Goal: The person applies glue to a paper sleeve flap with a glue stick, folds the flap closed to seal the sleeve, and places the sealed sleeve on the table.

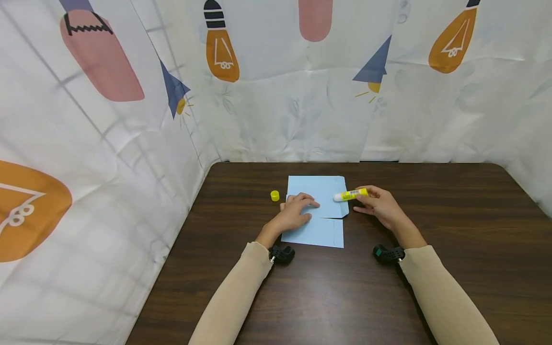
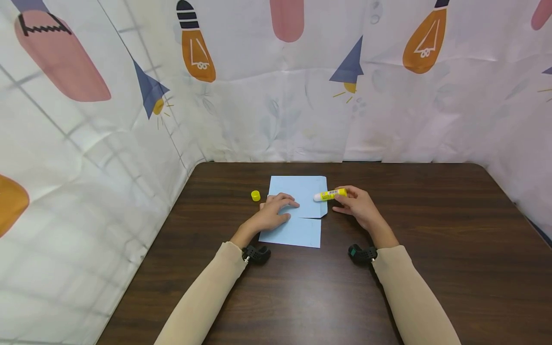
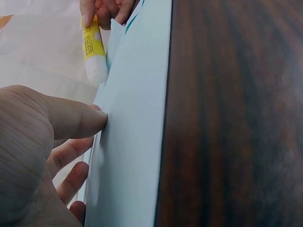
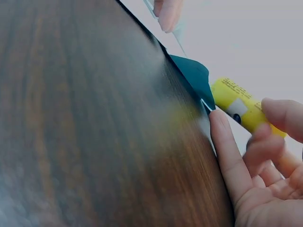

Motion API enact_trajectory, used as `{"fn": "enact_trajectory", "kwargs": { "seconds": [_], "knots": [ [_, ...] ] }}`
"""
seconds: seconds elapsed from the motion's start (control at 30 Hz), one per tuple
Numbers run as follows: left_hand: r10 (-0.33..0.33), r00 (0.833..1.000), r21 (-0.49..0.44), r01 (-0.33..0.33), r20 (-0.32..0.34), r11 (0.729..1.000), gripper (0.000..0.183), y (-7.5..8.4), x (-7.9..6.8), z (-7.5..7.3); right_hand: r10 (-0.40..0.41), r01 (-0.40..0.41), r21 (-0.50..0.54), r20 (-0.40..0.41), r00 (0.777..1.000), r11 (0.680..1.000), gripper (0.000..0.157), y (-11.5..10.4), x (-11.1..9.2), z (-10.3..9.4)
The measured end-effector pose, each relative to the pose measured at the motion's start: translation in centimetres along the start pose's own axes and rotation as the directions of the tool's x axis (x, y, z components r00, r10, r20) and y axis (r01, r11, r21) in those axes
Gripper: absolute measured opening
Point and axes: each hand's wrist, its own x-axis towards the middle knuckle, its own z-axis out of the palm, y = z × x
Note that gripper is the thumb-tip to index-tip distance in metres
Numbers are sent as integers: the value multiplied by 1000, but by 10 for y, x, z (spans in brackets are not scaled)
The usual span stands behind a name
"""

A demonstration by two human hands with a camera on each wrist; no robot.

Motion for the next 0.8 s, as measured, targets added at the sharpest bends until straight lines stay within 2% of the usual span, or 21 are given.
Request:
{"fn": "enact_trajectory", "kwargs": {
  "seconds": [0.3,0.63,0.8],
  "knots": [
    [-3,1000,3,3,1,1000,36,-1,0,1,-16,15,79,11,1000,997,57,3,2,-3],
    [-6,1000,3,6,1,1000,36,0,0,1,-2,1,77,3,1000,997,58,3,2,-4],
    [-6,1000,10,6,-2,1000,36,-1,1,2,-4,4,50,-3,1000,999,51,3,1,-4]
  ]
}}
